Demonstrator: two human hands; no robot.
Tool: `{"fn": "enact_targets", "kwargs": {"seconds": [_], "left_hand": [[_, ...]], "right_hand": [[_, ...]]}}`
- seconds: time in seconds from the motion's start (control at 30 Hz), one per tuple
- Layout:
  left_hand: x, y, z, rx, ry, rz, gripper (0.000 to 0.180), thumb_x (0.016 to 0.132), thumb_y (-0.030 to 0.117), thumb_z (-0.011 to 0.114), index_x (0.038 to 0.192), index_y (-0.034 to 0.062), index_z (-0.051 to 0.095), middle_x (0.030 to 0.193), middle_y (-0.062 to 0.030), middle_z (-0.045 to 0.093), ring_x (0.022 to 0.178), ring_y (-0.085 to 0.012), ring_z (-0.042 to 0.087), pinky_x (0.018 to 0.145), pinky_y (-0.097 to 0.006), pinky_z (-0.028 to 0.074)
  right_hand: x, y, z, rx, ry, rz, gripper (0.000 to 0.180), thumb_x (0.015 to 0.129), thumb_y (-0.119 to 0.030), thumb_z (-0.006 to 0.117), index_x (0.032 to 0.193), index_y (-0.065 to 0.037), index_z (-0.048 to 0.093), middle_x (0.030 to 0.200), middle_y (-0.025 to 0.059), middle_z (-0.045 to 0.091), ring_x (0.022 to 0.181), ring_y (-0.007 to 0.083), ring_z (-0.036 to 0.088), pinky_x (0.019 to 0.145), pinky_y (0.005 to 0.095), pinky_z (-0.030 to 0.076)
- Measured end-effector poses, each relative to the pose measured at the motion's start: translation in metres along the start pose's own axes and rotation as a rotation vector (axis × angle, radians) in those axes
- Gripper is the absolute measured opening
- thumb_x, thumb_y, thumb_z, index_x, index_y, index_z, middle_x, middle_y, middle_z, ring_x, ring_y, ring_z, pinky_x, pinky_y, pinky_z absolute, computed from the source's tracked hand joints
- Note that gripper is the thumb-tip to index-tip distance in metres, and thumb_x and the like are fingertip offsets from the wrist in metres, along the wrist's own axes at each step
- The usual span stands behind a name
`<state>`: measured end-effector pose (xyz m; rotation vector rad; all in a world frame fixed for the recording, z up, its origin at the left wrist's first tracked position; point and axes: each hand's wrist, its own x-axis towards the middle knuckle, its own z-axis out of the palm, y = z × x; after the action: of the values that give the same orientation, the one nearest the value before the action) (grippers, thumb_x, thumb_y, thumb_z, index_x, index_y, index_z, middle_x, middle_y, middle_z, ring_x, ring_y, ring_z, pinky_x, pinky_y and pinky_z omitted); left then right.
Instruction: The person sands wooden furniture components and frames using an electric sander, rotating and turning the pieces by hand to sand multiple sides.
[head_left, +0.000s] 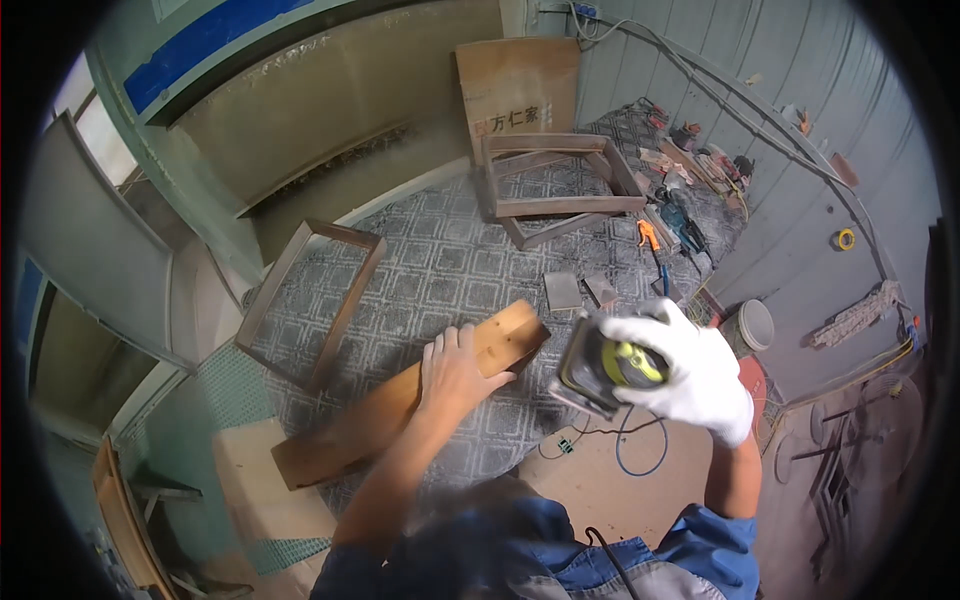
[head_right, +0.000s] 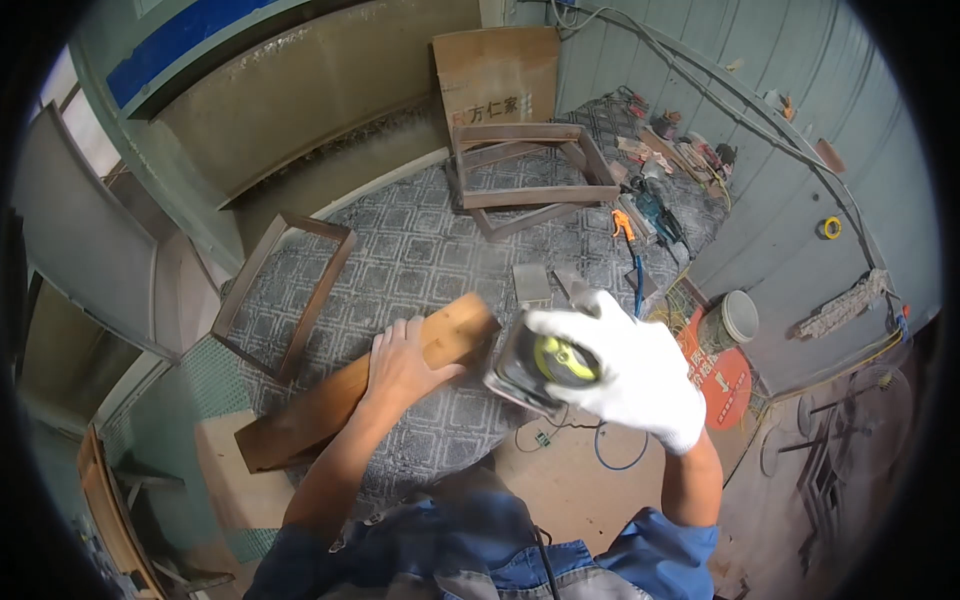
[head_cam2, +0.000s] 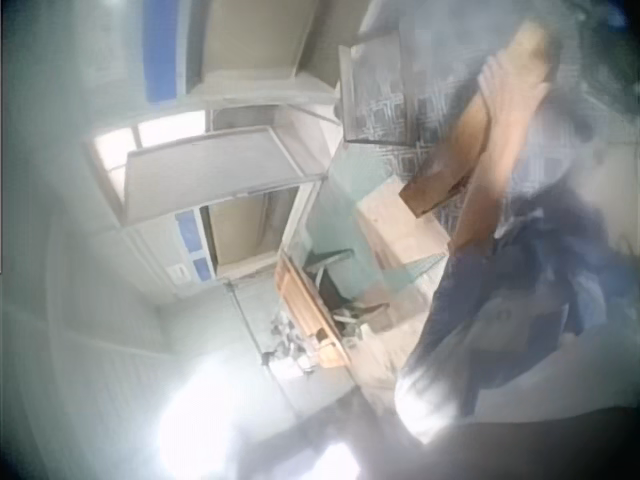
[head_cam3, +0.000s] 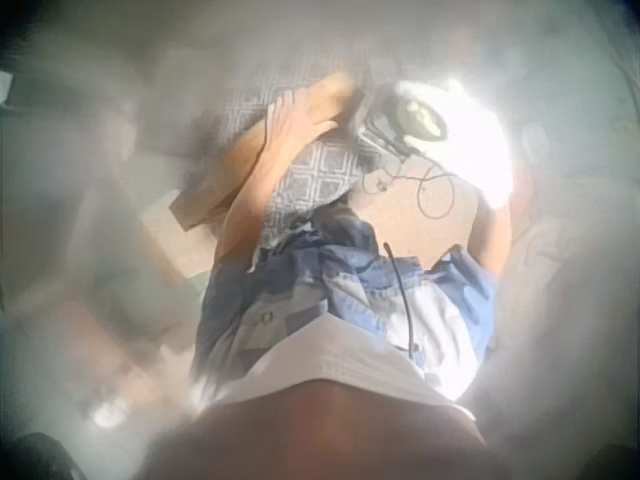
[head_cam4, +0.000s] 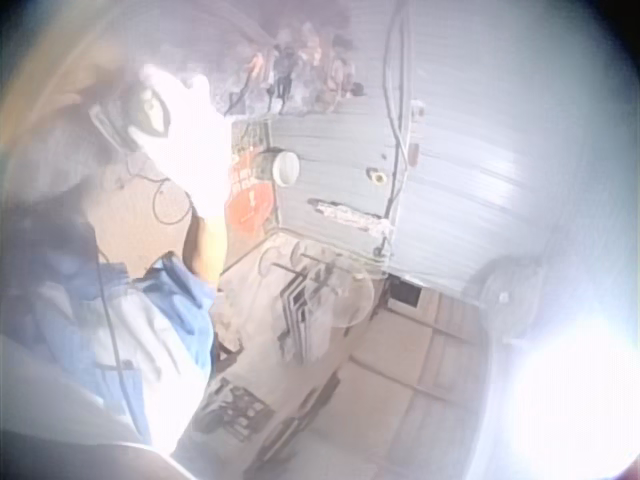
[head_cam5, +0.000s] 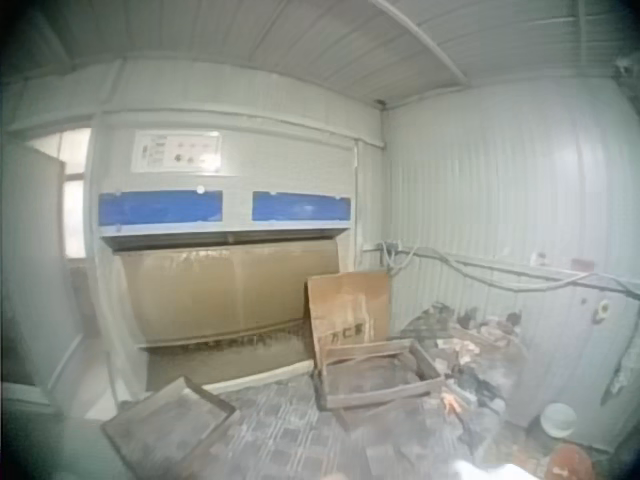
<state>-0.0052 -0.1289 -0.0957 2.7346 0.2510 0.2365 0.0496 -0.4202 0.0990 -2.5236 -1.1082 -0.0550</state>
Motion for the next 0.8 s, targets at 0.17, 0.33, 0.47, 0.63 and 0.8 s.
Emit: {"fn": "enact_targets", "kwargs": {"seconds": [0.17,0.33,0.47,0.63,0.8], "left_hand": [[-0.044,-0.043,-0.031,0.006,0.061,0.1,0.106,0.077,0.058,0.088,0.155,0.0,0.046,0.144,-0.0249,0.058,0.135,-0.0438,0.054,0.114,-0.053,0.043],[-0.151,-0.122,-0.084,0.164,0.163,-0.046,0.069,0.095,0.046,0.072,0.149,0.0051,0.056,0.149,-0.0249,0.056,0.143,-0.0497,0.046,0.121,-0.057,0.038],[-0.175,-0.167,-0.09,0.313,0.183,-0.182,0.047,0.105,0.036,0.058,0.141,0.0061,0.061,0.14,-0.0233,0.06,0.133,-0.0492,0.052,0.115,-0.058,0.041],[-0.161,-0.154,-0.101,0.151,0.204,-0.156,0.032,0.106,0.034,0.056,0.118,0.0047,0.062,0.114,-0.0207,0.062,0.106,-0.044,0.06,0.097,-0.057,0.045],[-0.16,-0.153,-0.1,0.21,0.25,-0.182,0.033,0.1,0.039,0.062,0.11,0.0073,0.064,0.107,-0.0165,0.063,0.105,-0.0414,0.059,0.096,-0.052,0.043]], "right_hand": [[0.087,0.014,0.038,0.045,-0.077,-0.261,0.068,0.082,-0.041,0.081,0.147,-0.032,0.062,0.118,0.0136,0.065,0.086,0.0353,0.073,0.079,0.0428,0.06],[0.139,-0.002,0.096,0.117,-0.217,-0.422,0.062,0.083,-0.041,0.078,0.142,-0.028,0.063,0.111,0.0108,0.062,0.086,0.0319,0.073,0.076,0.0419,0.061],[0.152,-0.058,0.128,0.09,-0.213,-0.617,0.052,0.086,-0.043,0.075,0.136,-0.027,0.069,0.114,0.013,0.066,0.079,0.0321,0.071,0.069,0.0412,0.058],[0.159,-0.024,0.127,0.434,-0.156,-0.784,0.054,0.088,-0.049,0.072,0.136,-0.023,0.072,0.112,0.0122,0.068,0.068,0.031,0.069,0.063,0.0401,0.057],[0.162,0.061,0.088,0.172,-0.237,-0.564,0.057,0.088,-0.045,0.075,0.143,-0.034,0.065,0.099,0.0028,0.066,0.072,0.0261,0.07,0.069,0.0359,0.06]]}}
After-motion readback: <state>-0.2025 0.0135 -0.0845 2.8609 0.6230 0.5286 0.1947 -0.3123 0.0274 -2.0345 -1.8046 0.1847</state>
